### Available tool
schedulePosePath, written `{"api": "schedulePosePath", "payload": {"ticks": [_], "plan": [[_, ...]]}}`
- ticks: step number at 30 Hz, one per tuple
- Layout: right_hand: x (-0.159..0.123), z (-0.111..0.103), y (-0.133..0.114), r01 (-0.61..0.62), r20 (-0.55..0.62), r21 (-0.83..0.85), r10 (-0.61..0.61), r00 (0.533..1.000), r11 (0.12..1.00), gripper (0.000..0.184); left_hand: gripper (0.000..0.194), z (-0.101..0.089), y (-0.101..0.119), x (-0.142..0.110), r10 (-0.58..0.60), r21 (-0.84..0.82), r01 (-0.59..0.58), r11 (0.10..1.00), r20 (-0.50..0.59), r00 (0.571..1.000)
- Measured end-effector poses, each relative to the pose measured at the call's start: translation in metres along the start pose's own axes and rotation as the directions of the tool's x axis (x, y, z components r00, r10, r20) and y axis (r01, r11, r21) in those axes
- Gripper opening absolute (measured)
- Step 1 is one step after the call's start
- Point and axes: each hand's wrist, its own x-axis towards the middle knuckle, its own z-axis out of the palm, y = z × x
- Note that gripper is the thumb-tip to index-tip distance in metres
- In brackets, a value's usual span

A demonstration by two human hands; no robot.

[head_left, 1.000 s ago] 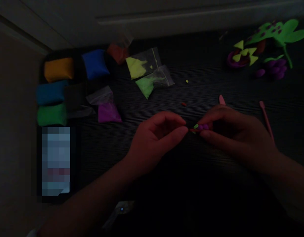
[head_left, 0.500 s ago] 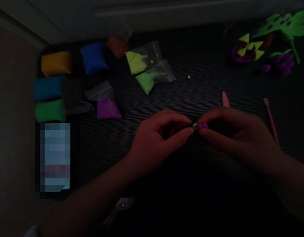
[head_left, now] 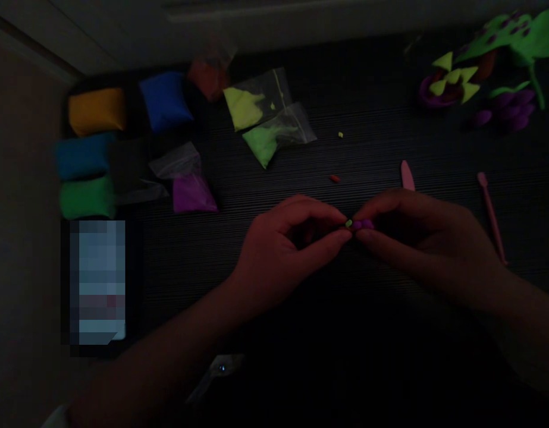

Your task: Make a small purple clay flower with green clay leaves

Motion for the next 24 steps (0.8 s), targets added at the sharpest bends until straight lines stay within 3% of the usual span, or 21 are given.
{"api": "schedulePosePath", "payload": {"ticks": [24], "plan": [[-0.0026, 0.0021, -0.0007, -0.034, -0.003, 0.024, 0.034, 0.999, 0.999, 0.019, 0.014, 0.0003, 0.0006, -0.0002, -0.005, 0.008, 0.005, 1.0, -0.006, 1.0]]}}
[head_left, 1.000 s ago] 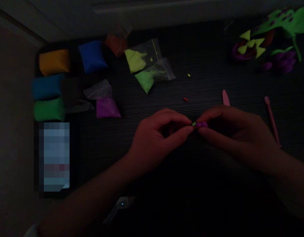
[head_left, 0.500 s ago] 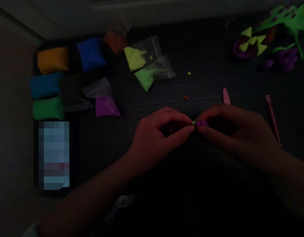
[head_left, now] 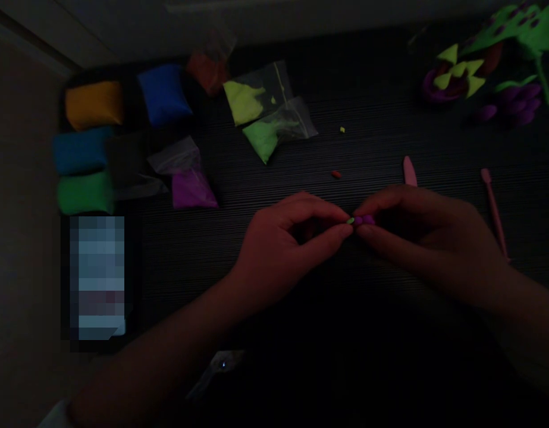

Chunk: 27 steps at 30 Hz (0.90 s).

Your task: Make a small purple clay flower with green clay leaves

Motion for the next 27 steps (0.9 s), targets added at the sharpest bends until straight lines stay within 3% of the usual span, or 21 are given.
{"api": "schedulePosePath", "payload": {"ticks": [21, 27], "plan": [[0.0011, 0.0002, 0.0009, 0.049, -0.037, -0.042, -0.05, 0.998, 0.998, 0.017, 0.012, -0.0006, 0.0001, 0.0013, -0.044, -0.064, 0.046, 0.997, 0.042, 0.998], [0.0011, 0.0007, 0.002, 0.083, -0.056, -0.075, -0.087, 0.995, 0.994, 0.018, 0.026, 0.0016, -0.0018, 0.0005, -0.111, -0.209, 0.128, 0.969, 0.093, 0.99]]}}
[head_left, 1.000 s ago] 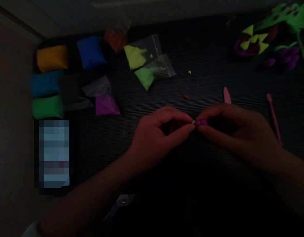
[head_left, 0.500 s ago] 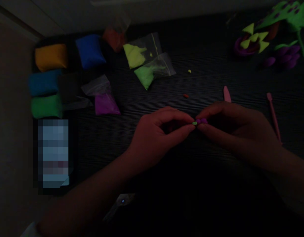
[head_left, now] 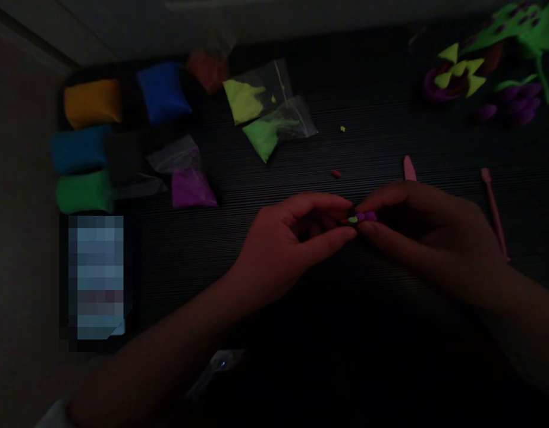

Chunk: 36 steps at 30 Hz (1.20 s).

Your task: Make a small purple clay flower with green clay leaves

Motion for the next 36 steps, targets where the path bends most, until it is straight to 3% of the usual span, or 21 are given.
{"api": "schedulePosePath", "payload": {"ticks": [7, 13, 19, 36], "plan": [[-0.001, -0.002, 0.005, 0.243, -0.054, -0.285, -0.269, 0.962, 0.927, 0.026, 0.023, -0.002, 0.0, 0.002, -0.023, -0.086, 0.019, 0.996, -0.041, 0.999], [-0.005, -0.004, 0.009, 0.362, -0.044, -0.409, -0.415, 0.909, 0.837, 0.031, 0.02, -0.002, 0.002, -0.002, 0.063, 0.06, -0.061, 0.996, -0.024, 0.998], [-0.006, -0.004, 0.01, 0.41, -0.045, -0.394, -0.463, 0.885, 0.823, 0.036, 0.014, -0.003, 0.004, -0.003, 0.164, 0.192, -0.152, 0.97, -0.05, 0.985], [-0.006, -0.003, 0.01, 0.379, -0.041, -0.406, -0.43, 0.902, 0.832, 0.035, 0.013, -0.002, 0.004, -0.004, 0.162, 0.2, -0.145, 0.969, -0.069, 0.984]]}}
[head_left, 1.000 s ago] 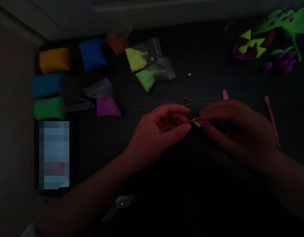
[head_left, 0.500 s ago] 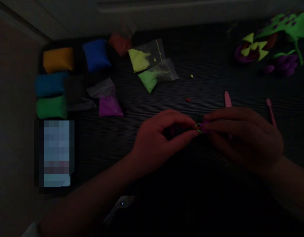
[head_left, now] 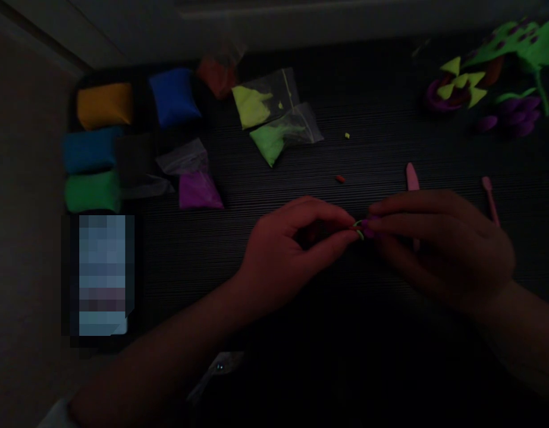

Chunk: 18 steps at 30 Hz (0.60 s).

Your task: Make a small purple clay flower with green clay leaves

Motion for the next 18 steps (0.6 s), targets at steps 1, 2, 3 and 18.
{"api": "schedulePosePath", "payload": {"ticks": [1, 2, 3, 18], "plan": [[0.0, 0.0, 0.0, 0.007, -0.003, 0.003, -0.007, 1.0, 1.0, 0.035, 0.013, 0.0, 0.0, 0.0, -0.021, -0.018, 0.021, 1.0, 0.003, 1.0], [0.0, 0.0, 0.0, 0.014, -0.009, 0.002, -0.014, 1.0, 1.0, 0.035, 0.014, 0.001, 0.0, 0.0, -0.046, -0.046, 0.046, 0.998, 0.008, 0.999], [0.0, 0.0, 0.0, 0.02, -0.013, 0.0, -0.02, 1.0, 1.0, 0.035, 0.014, 0.001, 0.0, 0.0, -0.073, -0.085, 0.074, 0.994, 0.015, 0.997], [0.005, 0.001, 0.001, 0.084, -0.045, 0.015, -0.084, 0.995, 0.996, 0.031, 0.019, 0.006, -0.011, 0.003, -0.242, -0.646, 0.295, 0.704, 0.172, 0.955]]}}
